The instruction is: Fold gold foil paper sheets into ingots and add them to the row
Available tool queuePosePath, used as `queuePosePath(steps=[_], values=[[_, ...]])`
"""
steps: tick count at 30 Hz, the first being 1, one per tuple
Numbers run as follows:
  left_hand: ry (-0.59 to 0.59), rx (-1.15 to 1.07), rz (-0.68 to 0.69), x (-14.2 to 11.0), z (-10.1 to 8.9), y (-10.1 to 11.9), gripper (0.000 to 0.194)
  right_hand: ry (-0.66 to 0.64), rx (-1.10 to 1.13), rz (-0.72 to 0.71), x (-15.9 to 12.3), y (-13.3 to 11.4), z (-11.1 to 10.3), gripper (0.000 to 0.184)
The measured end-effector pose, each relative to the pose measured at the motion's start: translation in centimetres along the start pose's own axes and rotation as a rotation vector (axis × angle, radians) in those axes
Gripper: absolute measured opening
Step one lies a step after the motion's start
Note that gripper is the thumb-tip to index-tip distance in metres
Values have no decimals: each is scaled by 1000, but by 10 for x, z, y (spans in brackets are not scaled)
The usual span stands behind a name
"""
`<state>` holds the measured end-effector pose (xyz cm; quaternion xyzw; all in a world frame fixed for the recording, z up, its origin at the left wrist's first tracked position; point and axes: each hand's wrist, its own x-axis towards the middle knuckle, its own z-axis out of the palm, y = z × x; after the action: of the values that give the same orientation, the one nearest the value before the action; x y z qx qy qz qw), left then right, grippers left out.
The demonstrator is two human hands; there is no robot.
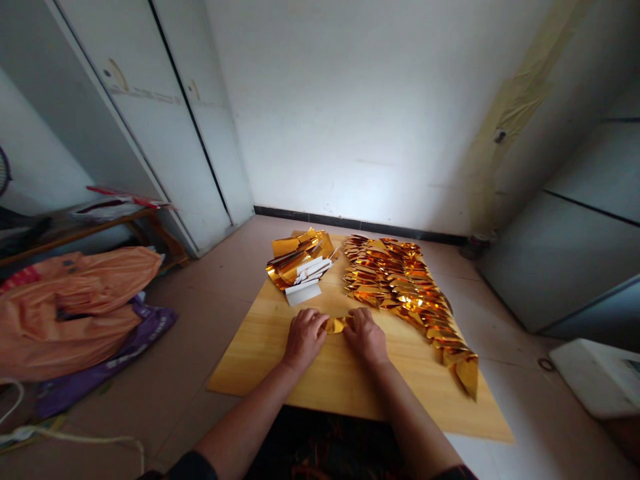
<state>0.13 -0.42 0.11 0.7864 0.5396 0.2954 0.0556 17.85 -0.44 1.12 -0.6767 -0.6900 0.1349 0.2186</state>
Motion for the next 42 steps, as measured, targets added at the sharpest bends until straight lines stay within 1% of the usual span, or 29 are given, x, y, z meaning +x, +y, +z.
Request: queuePosePath(steps=[2, 5, 9, 10, 11, 13, 15, 19, 23, 28, 30, 32, 35, 37, 39, 42], values=[[-7, 1, -21, 0, -1, 2, 25, 2, -29, 17, 1, -3, 1, 26], [-41, 33, 32, -1, -3, 4, 11, 5, -31, 4, -1, -4, 3, 23], [-84, 102, 111, -4, -5, 6, 13, 64, -23, -43, -4, -6, 6, 37], [-91, 117, 125, -5, -5, 7, 14, 68, -27, -65, -5, -7, 6, 36], [-97, 131, 140, -6, -6, 8, 15, 56, -34, -93, -5, -9, 6, 31], [-105, 156, 161, -11, -8, 9, 18, 5, -50, -153, -5, -14, 7, 16], [-112, 176, 161, -17, -10, 11, 19, -45, -73, -171, -4, -20, 8, 7], [-126, 182, 149, -26, -15, 13, 20, -92, -119, -111, 0, -27, 7, 6], [-122, 129, 136, -28, -20, 12, 21, -134, -129, -37, 4, -28, 3, 5], [-126, 83, 77, -29, -22, 10, 21, -152, -114, 59, 12, -18, -3, 13], [-125, 62, 63, -29, -20, 9, 23, -137, -108, 91, 15, -10, -4, 15], [-121, 28, 58, -31, -17, 7, 25, -98, -87, 92, 17, -3, -4, 17], [-97, -18, 63, -32, -13, 3, 27, -27, -23, 8, 16, 3, -1, 26], [-59, -41, 65, -31, -11, 0, 30, -11, 12, -68, 14, 4, 2, 30], [-11, -68, 39, -27, -10, -3, 34, -17, 39, -127, 13, 4, 4, 23], [59, -85, -67, -18, -9, -7, 40, 5, 75, -195, 13, 5, 6, 15]])
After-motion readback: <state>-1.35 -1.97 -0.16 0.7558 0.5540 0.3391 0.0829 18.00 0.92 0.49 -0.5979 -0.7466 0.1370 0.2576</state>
